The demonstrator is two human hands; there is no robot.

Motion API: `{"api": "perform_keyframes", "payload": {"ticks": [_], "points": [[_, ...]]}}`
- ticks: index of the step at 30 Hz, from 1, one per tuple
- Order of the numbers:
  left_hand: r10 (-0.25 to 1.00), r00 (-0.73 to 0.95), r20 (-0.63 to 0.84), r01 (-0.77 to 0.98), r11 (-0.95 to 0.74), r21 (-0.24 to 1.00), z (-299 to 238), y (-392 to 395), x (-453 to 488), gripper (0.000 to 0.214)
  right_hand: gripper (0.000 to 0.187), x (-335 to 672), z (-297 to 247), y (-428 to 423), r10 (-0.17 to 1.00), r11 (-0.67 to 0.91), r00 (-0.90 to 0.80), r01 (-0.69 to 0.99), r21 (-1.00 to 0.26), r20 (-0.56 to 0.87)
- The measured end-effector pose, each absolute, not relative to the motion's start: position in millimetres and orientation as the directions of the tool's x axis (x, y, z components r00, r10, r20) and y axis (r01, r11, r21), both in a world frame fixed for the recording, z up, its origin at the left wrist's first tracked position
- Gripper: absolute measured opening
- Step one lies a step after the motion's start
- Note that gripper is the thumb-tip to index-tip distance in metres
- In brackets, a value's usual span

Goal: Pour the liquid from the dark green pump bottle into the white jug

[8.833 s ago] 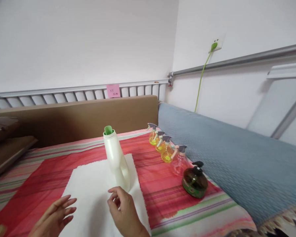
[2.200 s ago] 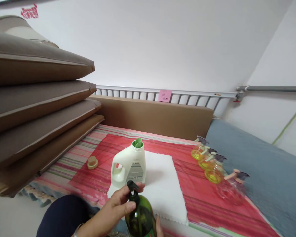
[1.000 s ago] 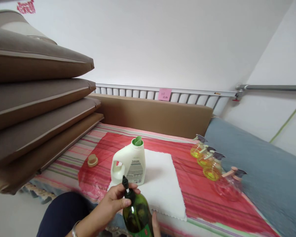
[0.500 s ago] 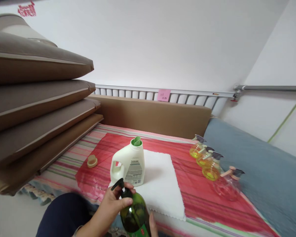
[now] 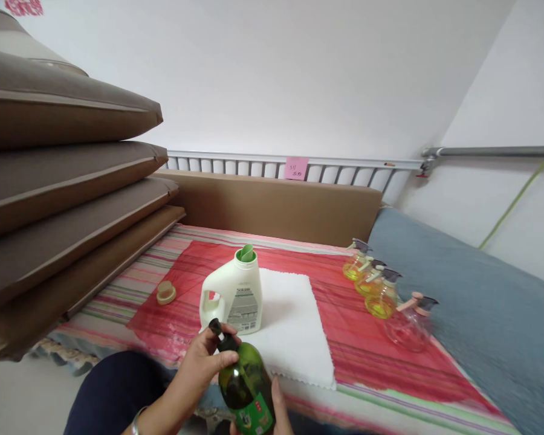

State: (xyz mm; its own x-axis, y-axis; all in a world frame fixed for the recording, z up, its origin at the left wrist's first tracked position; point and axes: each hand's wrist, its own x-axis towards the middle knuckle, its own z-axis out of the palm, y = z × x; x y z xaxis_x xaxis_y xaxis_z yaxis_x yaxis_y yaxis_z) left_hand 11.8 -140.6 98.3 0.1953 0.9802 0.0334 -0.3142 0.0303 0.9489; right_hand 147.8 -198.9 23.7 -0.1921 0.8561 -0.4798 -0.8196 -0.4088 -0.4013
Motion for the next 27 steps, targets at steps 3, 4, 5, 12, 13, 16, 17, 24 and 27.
{"api": "perform_keyframes", "payload": {"ticks": [3, 4, 5, 12, 13, 16, 17, 24, 27], "points": [[0.973, 0.218, 0.073, -0.269, -0.011, 0.963, 97.7, -142.9, 10.5, 0.033, 0.037, 148.9, 24.6, -199.3, 0.853, -0.396, -0.194, -0.845, -0.358, -0.485], [0.961, 0.265, 0.076, -0.262, -0.004, 0.965, 98.6, -144.5, 8.9, 0.036, 0.036, 149.7, 25.1, -199.6, 0.849, -0.397, -0.197, -0.849, -0.348, -0.490], [0.944, 0.321, 0.074, -0.261, 0.013, 0.965, 99.8, -145.8, 7.1, 0.040, 0.036, 150.6, 25.7, -200.0, 0.847, -0.399, -0.199, -0.850, -0.343, -0.493], [0.954, 0.298, 0.046, -0.300, 0.047, 0.953, 100.5, -137.4, 7.9, 0.034, 0.038, 151.4, 26.9, -199.9, 0.850, -0.400, -0.200, -0.847, -0.350, -0.487], [0.963, 0.261, 0.062, -0.282, 0.014, 0.959, 99.4, -136.1, 8.9, 0.033, 0.039, 150.9, 26.2, -199.5, 0.848, -0.400, -0.200, -0.850, -0.344, -0.491], [0.957, 0.284, 0.064, -0.238, 0.006, 0.971, 97.8, -137.0, 9.6, 0.038, 0.039, 149.8, 23.5, -198.4, 0.840, -0.397, -0.192, -0.854, -0.336, -0.507], [0.948, 0.315, 0.051, -0.242, 0.028, 0.970, 98.0, -138.3, 9.2, 0.041, 0.039, 149.6, 22.7, -198.0, 0.838, -0.400, -0.192, -0.853, -0.335, -0.510], [0.989, 0.139, 0.059, -0.410, 0.004, 0.912, 110.2, -137.5, 6.3, 0.021, 0.033, 149.7, 20.3, -194.0, 0.828, -0.446, -0.252, -0.837, -0.316, -0.502], [0.994, 0.099, 0.044, -0.499, 0.011, 0.867, 121.0, -134.5, 2.8, 0.020, 0.033, 151.6, 16.5, -192.5, 0.824, -0.458, -0.267, -0.833, -0.311, -0.500]]}}
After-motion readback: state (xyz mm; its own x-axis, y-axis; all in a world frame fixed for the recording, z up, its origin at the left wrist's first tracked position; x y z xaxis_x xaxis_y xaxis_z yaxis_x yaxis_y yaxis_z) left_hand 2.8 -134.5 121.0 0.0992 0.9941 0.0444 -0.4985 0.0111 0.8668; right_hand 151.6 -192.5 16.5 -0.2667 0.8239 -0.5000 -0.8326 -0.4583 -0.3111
